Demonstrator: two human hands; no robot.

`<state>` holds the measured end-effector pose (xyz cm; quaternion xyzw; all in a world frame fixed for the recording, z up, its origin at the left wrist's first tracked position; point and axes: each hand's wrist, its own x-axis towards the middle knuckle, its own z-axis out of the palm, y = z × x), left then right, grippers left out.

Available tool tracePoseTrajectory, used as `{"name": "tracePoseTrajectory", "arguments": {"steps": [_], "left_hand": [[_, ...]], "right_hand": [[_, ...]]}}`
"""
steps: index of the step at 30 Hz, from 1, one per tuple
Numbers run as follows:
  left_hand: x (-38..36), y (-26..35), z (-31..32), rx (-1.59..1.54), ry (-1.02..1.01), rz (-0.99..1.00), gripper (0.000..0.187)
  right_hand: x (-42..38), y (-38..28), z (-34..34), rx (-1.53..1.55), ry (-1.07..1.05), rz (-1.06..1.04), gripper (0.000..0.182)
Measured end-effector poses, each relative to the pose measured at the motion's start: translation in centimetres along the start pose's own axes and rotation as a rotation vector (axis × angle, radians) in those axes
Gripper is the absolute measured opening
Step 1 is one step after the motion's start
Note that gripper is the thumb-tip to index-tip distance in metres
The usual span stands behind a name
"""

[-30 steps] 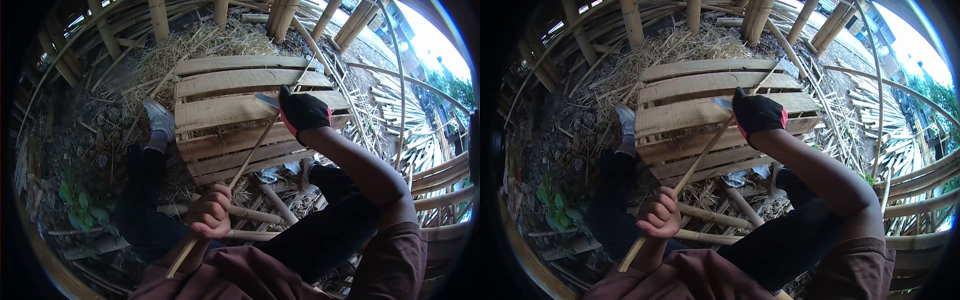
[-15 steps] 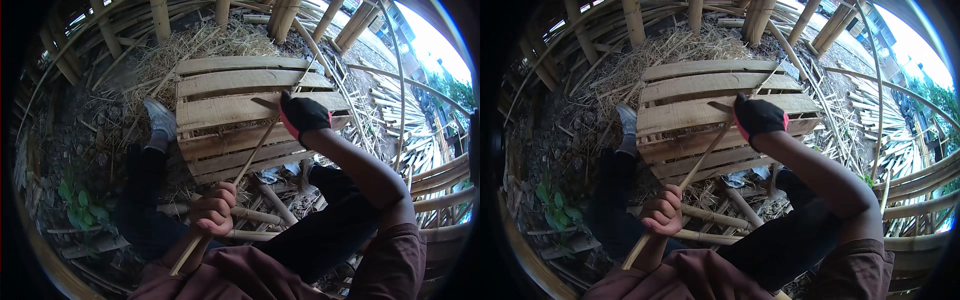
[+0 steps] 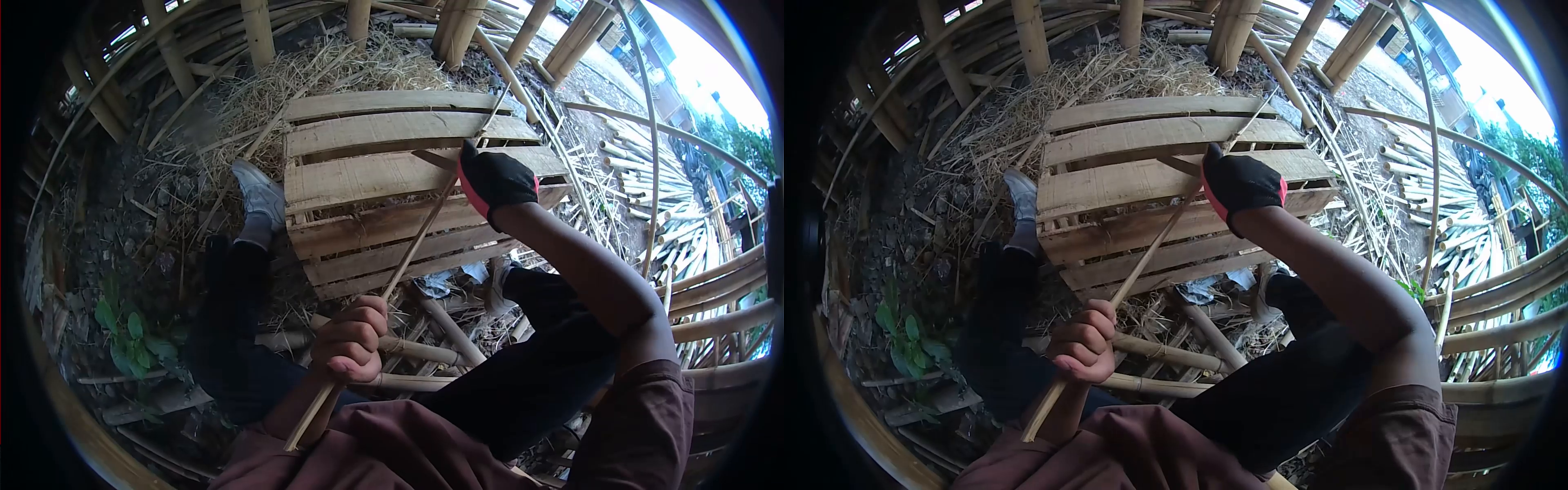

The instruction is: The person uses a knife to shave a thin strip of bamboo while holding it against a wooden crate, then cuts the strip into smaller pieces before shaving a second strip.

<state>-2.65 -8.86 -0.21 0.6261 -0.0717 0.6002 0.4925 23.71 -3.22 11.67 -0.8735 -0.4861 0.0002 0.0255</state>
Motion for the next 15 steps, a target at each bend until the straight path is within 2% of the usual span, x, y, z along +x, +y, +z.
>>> {"name": "tracePoseTrajectory", "arguments": {"steps": [2, 4, 5, 6, 8, 9, 11, 12, 14, 15], "left_hand": [[-0.3, 0.5, -0.1, -0.004, 0.016, -0.021, 0.031], [-0.3, 1.9, 0.0, 0.080, -0.025, -0.173, 0.044], [0.7, 1.4, 0.5, 0.086, -0.020, 0.041, 0.043], [0.4, 2.4, 0.4, 0.090, -0.017, 0.041, 0.043], [-1.0, 4.6, 0.0, 0.011, 0.167, -1.151, 0.042], [-0.9, 4.0, 0.0, 0.011, 0.164, -1.155, 0.042], [-0.2, 2.0, 0.1, 0.109, -0.033, -0.047, 0.045], [0.3, 1.6, 0.7, 0.106, -0.035, -0.047, 0.045], [1.1, 0.9, 1.6, 0.025, 0.142, 0.036, 0.051], [1.2, 0.7, 1.3, 0.001, 0.123, 0.028, 0.049]], "right_hand": [[-1.6, -0.2, 0.1, -0.034, 0.039, -0.049, 0.076], [-2.1, 0.2, -0.1, -0.038, -0.001, -0.048, 0.075], [-2.1, 0.2, -0.3, -0.035, -0.042, -0.044, 0.075], [-2.2, 0.1, -0.3, -0.035, -0.042, -0.049, 0.075], [-2.4, 0.1, -0.1, -0.017, -0.033, -0.048, 0.073], [-2.2, 0.3, 0.2, -0.015, -0.036, -0.044, 0.073], [-1.2, 0.9, 1.1, 0.039, -0.033, -0.046, 0.073], [-1.0, 0.9, 0.7, 0.039, -0.032, -0.044, 0.073], [-0.7, 0.9, -0.5, 0.258, -0.196, 0.050, 0.073], [-0.6, 1.3, -0.8, 0.260, -0.194, 0.053, 0.073]]}}
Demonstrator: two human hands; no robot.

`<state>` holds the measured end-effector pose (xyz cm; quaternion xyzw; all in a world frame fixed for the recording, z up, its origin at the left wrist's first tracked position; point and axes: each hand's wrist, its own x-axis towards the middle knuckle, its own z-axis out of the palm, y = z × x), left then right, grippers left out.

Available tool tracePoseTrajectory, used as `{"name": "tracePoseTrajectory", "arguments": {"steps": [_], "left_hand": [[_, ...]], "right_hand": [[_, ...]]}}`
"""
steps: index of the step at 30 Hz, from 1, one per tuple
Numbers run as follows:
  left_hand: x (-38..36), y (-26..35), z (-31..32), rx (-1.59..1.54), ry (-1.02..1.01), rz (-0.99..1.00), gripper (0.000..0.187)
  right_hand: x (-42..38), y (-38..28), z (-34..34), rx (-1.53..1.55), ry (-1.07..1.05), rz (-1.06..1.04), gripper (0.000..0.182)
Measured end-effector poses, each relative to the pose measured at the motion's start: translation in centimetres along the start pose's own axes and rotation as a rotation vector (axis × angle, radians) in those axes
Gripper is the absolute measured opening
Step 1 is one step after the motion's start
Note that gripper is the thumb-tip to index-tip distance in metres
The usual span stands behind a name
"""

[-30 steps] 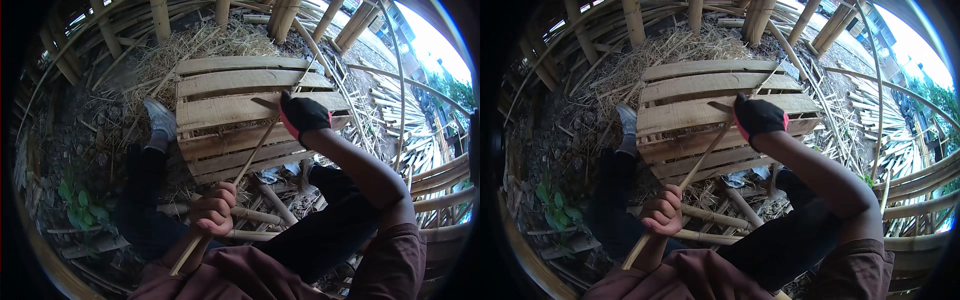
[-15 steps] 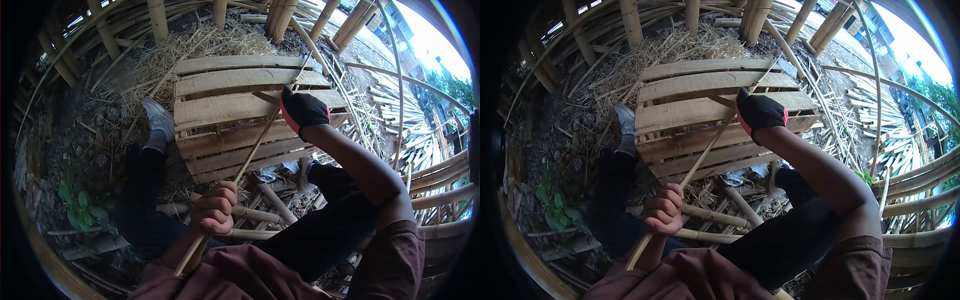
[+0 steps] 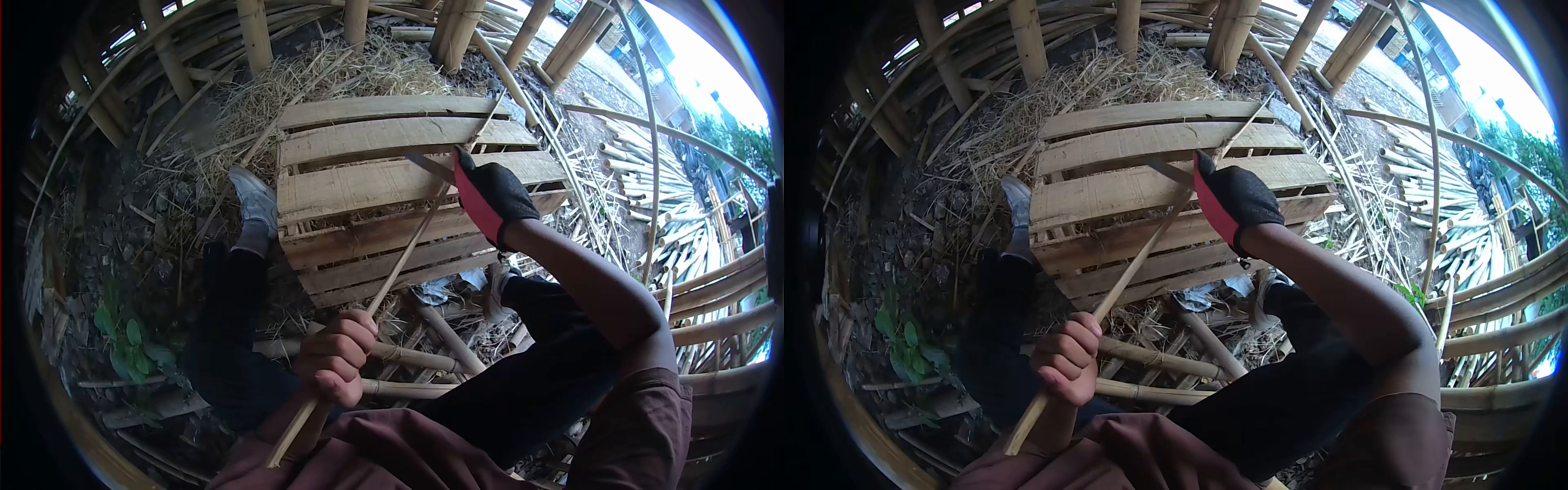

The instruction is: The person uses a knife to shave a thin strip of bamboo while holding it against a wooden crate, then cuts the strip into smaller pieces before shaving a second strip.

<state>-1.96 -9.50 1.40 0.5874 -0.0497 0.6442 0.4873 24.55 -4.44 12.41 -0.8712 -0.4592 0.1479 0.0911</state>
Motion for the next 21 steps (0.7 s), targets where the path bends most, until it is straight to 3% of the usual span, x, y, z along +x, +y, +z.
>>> {"name": "tracePoseTrajectory", "arguments": {"steps": [4, 7, 8, 9, 11, 13, 15, 17, 18, 19, 21], "left_hand": [[2.1, 0.9, -0.2, 0.214, 0.032, -0.027, 0.045], [3.1, 0.8, -0.4, 0.409, 0.115, -0.224, 0.048], [2.8, 1.2, -0.7, 0.328, 0.098, -0.403, 0.064], [3.0, 1.7, -1.0, 0.327, 0.099, -0.404, 0.064], [3.6, 2.9, -1.2, 0.072, 0.119, -0.706, 0.070], [3.9, 2.8, -1.0, 0.080, 0.160, -0.651, 0.074], [4.1, 3.2, -1.2, 0.063, 0.155, -0.570, 0.071], [4.2, 3.5, -1.2, 0.048, 0.167, -0.560, 0.068], [4.3, 3.6, -1.2, 0.053, 0.163, -0.557, 0.066], [4.3, 3.7, -1.1, 0.058, 0.157, -0.554, 0.064], [4.3, 3.7, -1.0, 0.048, 0.166, -0.543, 0.063]], "right_hand": [[0.3, 1.7, -1.6, 0.219, -0.030, -0.200, 0.063], [1.9, 4.3, -1.9, 0.328, 0.003, -0.318, 0.055], [1.5, 4.5, -3.0, 0.299, -0.098, -0.324, 0.052], [1.1, 4.6, -3.9, 0.269, -0.198, -0.329, 0.049], [0.7, 5.3, -5.1, 0.288, -0.269, -0.320, 0.047], [0.6, 6.1, -6.0, 0.328, -0.409, -0.302, 0.043], [1.6, 7.3, -5.0, 0.268, -0.396, -0.349, 0.040], [2.9, 8.3, -3.4, -0.105, -0.146, -0.770, 0.034], [4.5, 9.7, -1.2, 0.000, 0.071, -1.028, 0.038], [2.9, 7.7, -1.8, 0.001, 0.073, -1.028, 0.038], [-1.0, 3.7, -1.9, -0.735, 0.124, -0.963, 0.048]]}}
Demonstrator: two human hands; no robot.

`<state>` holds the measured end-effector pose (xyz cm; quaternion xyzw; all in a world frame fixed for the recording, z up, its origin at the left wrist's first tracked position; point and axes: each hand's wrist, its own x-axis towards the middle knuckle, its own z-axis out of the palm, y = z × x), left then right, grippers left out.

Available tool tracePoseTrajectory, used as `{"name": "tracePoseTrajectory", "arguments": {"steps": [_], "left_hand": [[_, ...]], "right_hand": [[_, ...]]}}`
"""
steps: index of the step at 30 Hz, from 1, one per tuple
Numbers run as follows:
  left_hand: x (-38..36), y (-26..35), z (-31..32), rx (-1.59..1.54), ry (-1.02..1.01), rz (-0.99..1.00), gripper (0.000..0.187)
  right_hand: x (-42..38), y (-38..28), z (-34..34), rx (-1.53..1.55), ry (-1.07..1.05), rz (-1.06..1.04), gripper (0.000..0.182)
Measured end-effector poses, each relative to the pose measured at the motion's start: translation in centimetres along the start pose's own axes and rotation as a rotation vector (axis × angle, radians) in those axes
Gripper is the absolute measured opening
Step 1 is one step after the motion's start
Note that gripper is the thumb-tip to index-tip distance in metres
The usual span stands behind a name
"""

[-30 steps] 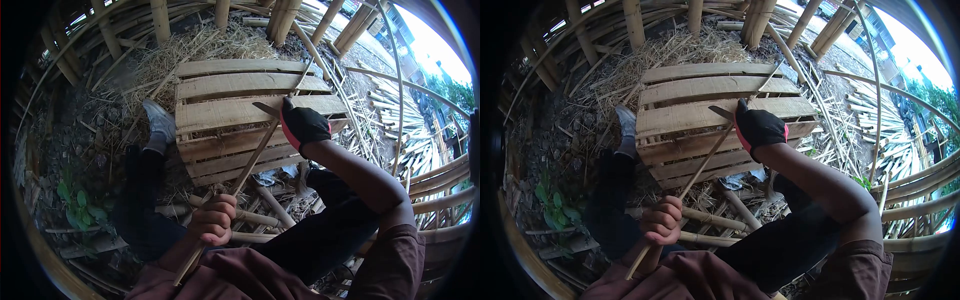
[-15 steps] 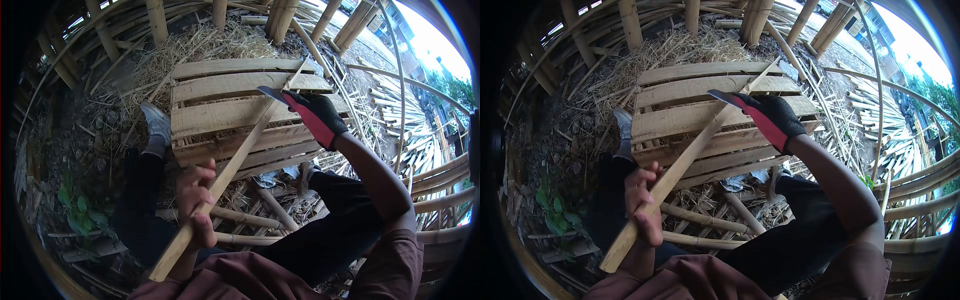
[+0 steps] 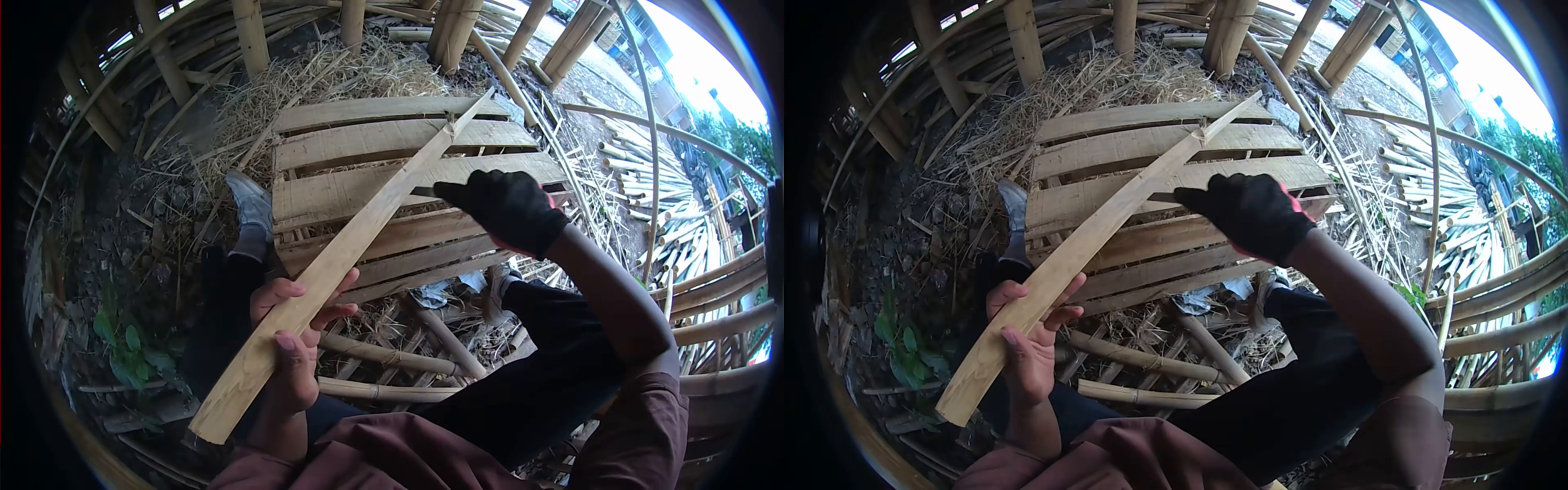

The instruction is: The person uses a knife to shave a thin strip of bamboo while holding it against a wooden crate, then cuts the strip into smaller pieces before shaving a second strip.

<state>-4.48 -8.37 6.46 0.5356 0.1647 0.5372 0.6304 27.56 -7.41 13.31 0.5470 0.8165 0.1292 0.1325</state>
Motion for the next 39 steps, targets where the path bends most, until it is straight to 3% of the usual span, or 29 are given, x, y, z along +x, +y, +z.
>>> {"name": "tracePoseTrajectory", "arguments": {"steps": [2, 6, 8, 9, 12, 14, 16, 17, 19, 20, 21, 22, 26, 28, 29, 30, 32, 33, 34, 36, 38, 39], "left_hand": [[0.0, 0.0, 0.1, -0.014, 0.002, 0.009, 0.062], [0.1, -0.3, -0.4, 0.016, -0.106, 0.061, 0.059], [0.0, -0.5, -0.6, 0.014, -0.138, 0.077, 0.058], [0.1, -0.5, -0.7, 0.017, -0.144, 0.074, 0.057], [0.3, -1.2, -1.2, 0.028, -0.176, 0.085, 0.054], [0.3, -1.9, -1.4, 0.035, -0.205, 0.088, 0.052], [0.4, -2.5, -1.0, 0.065, -0.278, 0.098, 0.047], [0.2, -2.6, -0.2, 0.059, -0.241, 0.109, 0.044], [-0.4, -3.5, -0.3, 0.125, -0.299, 0.076, 0.046], [-0.6, -3.9, -0.1, 0.133, -0.316, 0.083, 0.046], [-0.2, -3.7, 0.4, 0.170, -0.330, 0.132, 0.047], [-0.1, -3.6, 0.4, 0.171, -0.331, 0.133, 0.047], [-0.4, -4.3, -0.5, 0.290, -0.446, 0.183, 0.047], [-0.4, -5.1, -0.4, -0.161, -0.188, -0.188, 0.051], [0.1, -4.6, 0.1, 0.000, -0.266, -0.044, 0.054], [0.4, -4.1, -0.1, 0.002, -0.265, -0.045, 0.054], [0.6, -3.2, -0.4, -0.377, -0.056, -0.402, 0.031], [0.5, -2.7, -0.5, -0.517, 0.179, -0.569, 0.033], [0.1, -2.4, -0.8, -0.517, 0.183, -0.569, 0.033], [-0.9, -1.7, -1.7, -0.808, 0.170, -0.873, 0.037], [-0.5, -0.4, -0.7, -0.852, 0.130, -0.912, 0.045], [-0.3, -0.3, -0.7, -0.817, 0.018, -0.998, 0.047]], "right_hand": [[0.6, -2.3, 0.5, -0.114, 0.109, -0.066, 0.057], [1.0, -0.1, 3.3, 0.081, 0.210, -0.024, 0.053], [0.5, 3.4, 4.8, -0.121, 0.005, 0.402, 0.023], [-0.1, 5.0, 5.1, -0.216, 0.048, 0.444, 0.017], [-1.3, 5.8, 3.2, -0.129, 0.104, 0.552, 0.027], [-0.3, 4.5, 0.5, 0.072, 0.122, 0.768, 0.027], [0.4, 3.6, 0.3, 0.329, 0.270, 0.628, 0.026], [0.6, 3.4, 2.4, 0.306, 0.503, 0.303, 0.027], [1.2, -0.3, 1.0, 0.782, 0.487, 0.241, 0.028], [1.7, -1.8, 0.2, 1.017, 0.284, 0.311, 0.031], [1.6, -3.2, 0.0, 1.046, 0.348, 0.214, 0.034], [1.8, -3.6, -0.7, 0.892, 0.266, 0.055, 0.036], [2.4, -4.6, 0.8, 0.955, 0.242, 0.061, 0.026], [2.6, -4.4, 0.9, 0.945, 0.213, 0.087, 0.023], [2.8, -4.3, 1.4, 0.913, 0.260, 0.102, 0.020], [2.8, -4.1, 2.0, 0.880, 0.307, 0.115, 0.018], [3.0, -3.7, 3.5, 0.859, 0.350, 0.114, 0.018], [3.0, -3.6, 3.7, 0.836, 0.394, 0.114, 0.017], [2.9, -3.6, 3.9, 0.838, 0.392, 0.111, 0.017], [2.9, -3.6, 3.9, 0.785, 0.355, 0.147, 0.017], [3.1, -3.8, 3.7, 0.767, 0.352, 0.152, 0.018], [3.1, -4.0, 3.7, 0.748, 0.348, 0.159, 0.019]]}}
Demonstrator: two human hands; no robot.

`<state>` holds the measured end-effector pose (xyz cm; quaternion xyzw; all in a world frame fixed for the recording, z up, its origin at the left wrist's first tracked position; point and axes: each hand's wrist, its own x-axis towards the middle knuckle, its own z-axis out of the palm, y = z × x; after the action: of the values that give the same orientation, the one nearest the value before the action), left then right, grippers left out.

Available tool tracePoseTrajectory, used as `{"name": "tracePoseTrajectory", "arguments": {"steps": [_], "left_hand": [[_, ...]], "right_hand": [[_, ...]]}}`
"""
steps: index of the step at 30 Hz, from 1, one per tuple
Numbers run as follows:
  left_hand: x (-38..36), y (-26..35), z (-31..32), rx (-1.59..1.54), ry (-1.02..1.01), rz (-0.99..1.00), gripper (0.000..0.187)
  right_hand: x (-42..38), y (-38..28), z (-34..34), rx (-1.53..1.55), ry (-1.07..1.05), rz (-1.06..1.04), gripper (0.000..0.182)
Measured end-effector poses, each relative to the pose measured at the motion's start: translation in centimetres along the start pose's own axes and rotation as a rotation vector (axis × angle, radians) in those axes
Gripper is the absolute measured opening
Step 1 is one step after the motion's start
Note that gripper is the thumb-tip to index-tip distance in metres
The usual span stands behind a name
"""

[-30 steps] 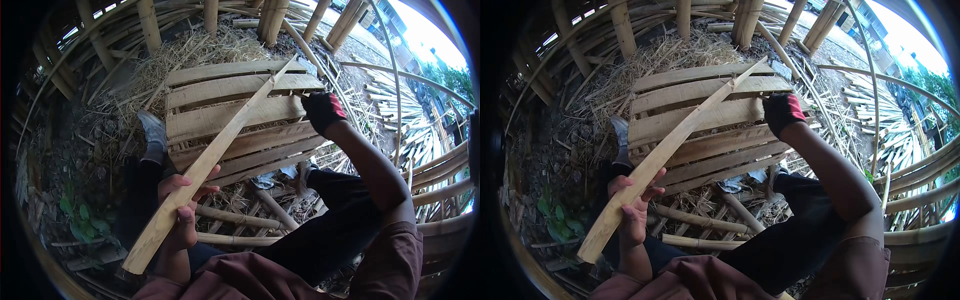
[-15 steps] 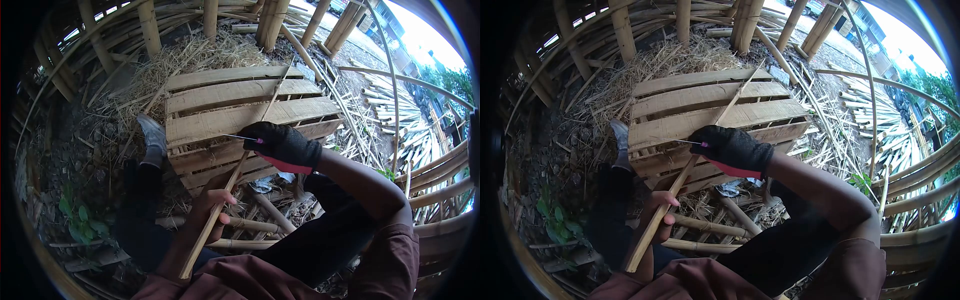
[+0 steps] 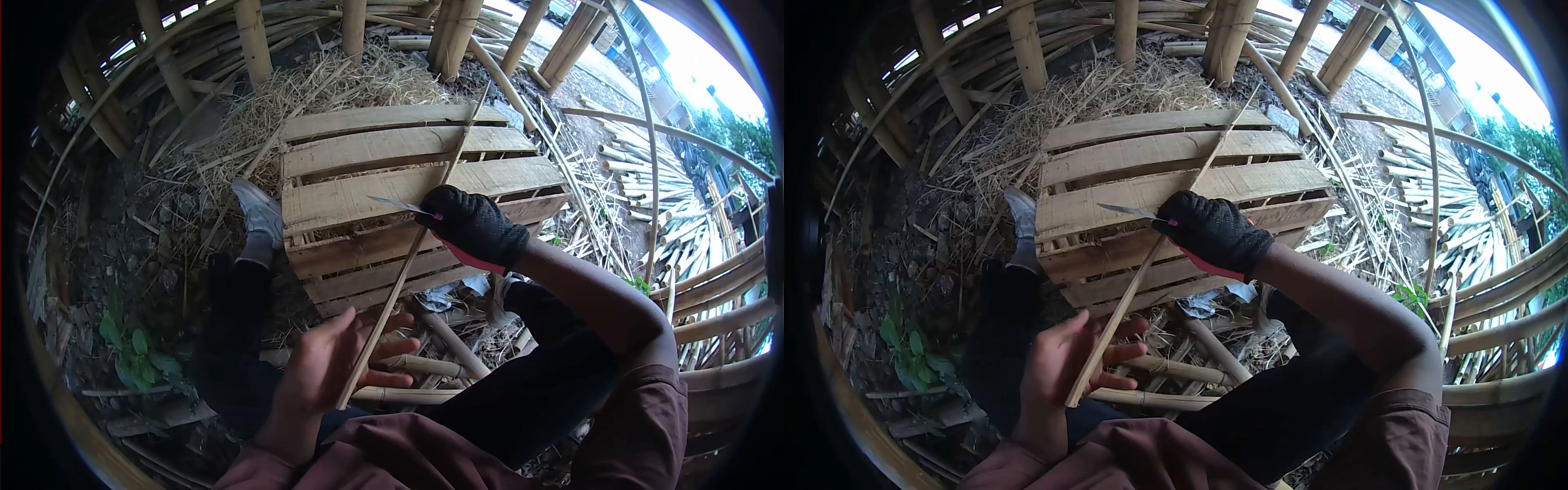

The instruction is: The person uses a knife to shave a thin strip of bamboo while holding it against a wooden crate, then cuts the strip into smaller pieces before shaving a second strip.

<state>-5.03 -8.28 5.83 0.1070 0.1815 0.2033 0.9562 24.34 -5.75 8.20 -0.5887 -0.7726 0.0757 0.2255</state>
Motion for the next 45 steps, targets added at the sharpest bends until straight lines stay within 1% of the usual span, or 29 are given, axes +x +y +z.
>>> {"name": "tracePoseTrajectory", "arguments": {"steps": [1, 2, 3, 4, 6, 7, 9, 10, 12, 13, 14, 15, 17, 19, 20, 22, 26, 28, 29, 31, 34, 35, 37, 39, 41, 43, 45], "left_hand": [[-0.1, 0.0, 0.2, 0.070, -0.039, -0.109, 0.050], [-0.4, -0.3, 0.9, 0.077, 0.035, -0.092, 0.049], [-0.5, -0.3, 0.8, 0.076, 0.036, -0.090, 0.049], [-0.5, -0.2, 0.5, 0.077, -0.009, -0.101, 0.046], [-0.6, -0.2, 0.0, 0.077, -0.098, -0.123, 0.041], [-0.6, -0.2, 0.1, 0.075, -0.097, -0.123, 0.041], [-0.4, 0.2, 0.5, 0.179, -0.023, -0.087, 0.036], [-0.3, 0.4, 0.8, 0.209, 0.030, -0.100, 0.034], [-0.2, 0.7, 0.4, 0.195, 0.004, -0.094, 0.034], [-0.1, 0.8, 0.2, 0.182, -0.022, -0.087, 0.034], [-0.1, 0.8, 0.4, 0.183, -0.023, -0.088, 0.034], [-0.1, 0.8, 0.5, 0.237, -0.002, -0.085, 0.034], [0.0, 0.7, 0.8, 0.292, 0.020, -0.084, 0.034], [0.1, 0.7, 1.0, 0.378, 0.053, -0.071, 0.032], [0.1, 0.7, 0.9, 0.378, 0.054, -0.074, 0.032], [0.1, 0.9, 0.6, 0.305, 0.019, -0.070, 0.029], [0.0, 0.9, 0.4, 0.283, 0.025, -0.073, 0.027], [0.2, 0.8, 0.2, 0.274, -0.005, -0.063, 0.027], [0.2, 0.9, 0.2, 0.273, -0.007, -0.063, 0.027], [0.1, 1.0, 0.3, 0.287, 0.026, -0.074, 0.027], [0.2, 0.7, 0.1, 0.319, 0.032, -0.056, 0.027], [0.2, 0.7, 0.1, 0.321, 0.033, -0.055, 0.027], [0.2, 0.6, 0.2, 0.290, 0.037, -0.057, 0.028], [0.2, 0.9, 0.3, 0.312, 0.044, -0.057, 0.028], [0.2, 0.8, 0.4, 0.324, 0.049, -0.058, 0.027], [0.2, 0.8, 0.5, 0.281, 0.034, -0.070, 0.026], [0.1, 0.8, 0.4, 0.255, 0.028, -0.055, 0.025]], "right_hand": [[0.1, -0.1, 0.1, 0.003, -0.002, -0.001, 0.019], [0.3, -0.2, 0.2, 0.000, -0.002, 0.023, 0.019], [0.4, -0.3, 0.2, -0.005, -0.002, 0.047, 0.020], [0.6, -0.2, 0.1, -0.006, -0.002, 0.046, 0.020], [1.0, 0.4, -0.2, -0.124, 0.206, -0.066, 0.028], [1.2, 1.0, -0.6, -0.124, 0.204, -0.066, 0.028], [2.0, 2.2, -2.0, -0.253, 0.249, 0.153, 0.045], [2.3, 2.3, -2.9, -0.254, 0.249, 0.153, 0.045], [3.2, 1.2, -5.7, 0.035, -0.030, 0.832, 0.058], [3.3, 3.2, -5.3, 0.034, -0.029, 0.833, 0.058], [3.3, 6.5, -4.0, 0.226, -0.035, 0.923, 0.060], [3.6, 6.4, -3.9, 0.421, -0.040, 1.007, 0.063], [3.7, 6.4, -4.3, 0.373, -0.046, 1.021, 0.066], [4.2, 5.5, -4.9, -0.061, -0.116, 0.930, 0.061], [4.3, 5.6, -4.6, -0.059, -0.118, 0.932, 0.061], [4.6, 5.5, -3.9, -0.313, -0.093, 0.878, 0.056], [4.2, 3.9, -3.6, -0.345, -0.092, 0.879, 0.053], [3.7, 2.7, -3.6, -0.206, -0.174, 0.856, 0.053], [3.0, 2.1, -2.6, -0.261, -0.152, 0.754, 0.055], [3.2, 0.4, -2.2, -0.322, -0.156, 0.776, 0.052], [3.8, 2.1, -2.4, -0.383, -0.128, 0.735, 0.054], [3.9, 5.2, -2.0, -0.458, -0.052, 0.694, 0.053], [4.3, 5.3, -3.6, -0.495, -0.084, 0.754, 0.051], [4.1, 5.7, -2.2, -0.464, -0.041, 0.773, 0.050], [3.6, 4.2, -0.6, -0.440, -0.019, 0.678, 0.058], [4.3, 3.8, -1.6, -0.464, -0.043, 0.706, 0.059], [5.3, 4.9, -2.8, -0.446, -0.069, 0.780, 0.051]]}}
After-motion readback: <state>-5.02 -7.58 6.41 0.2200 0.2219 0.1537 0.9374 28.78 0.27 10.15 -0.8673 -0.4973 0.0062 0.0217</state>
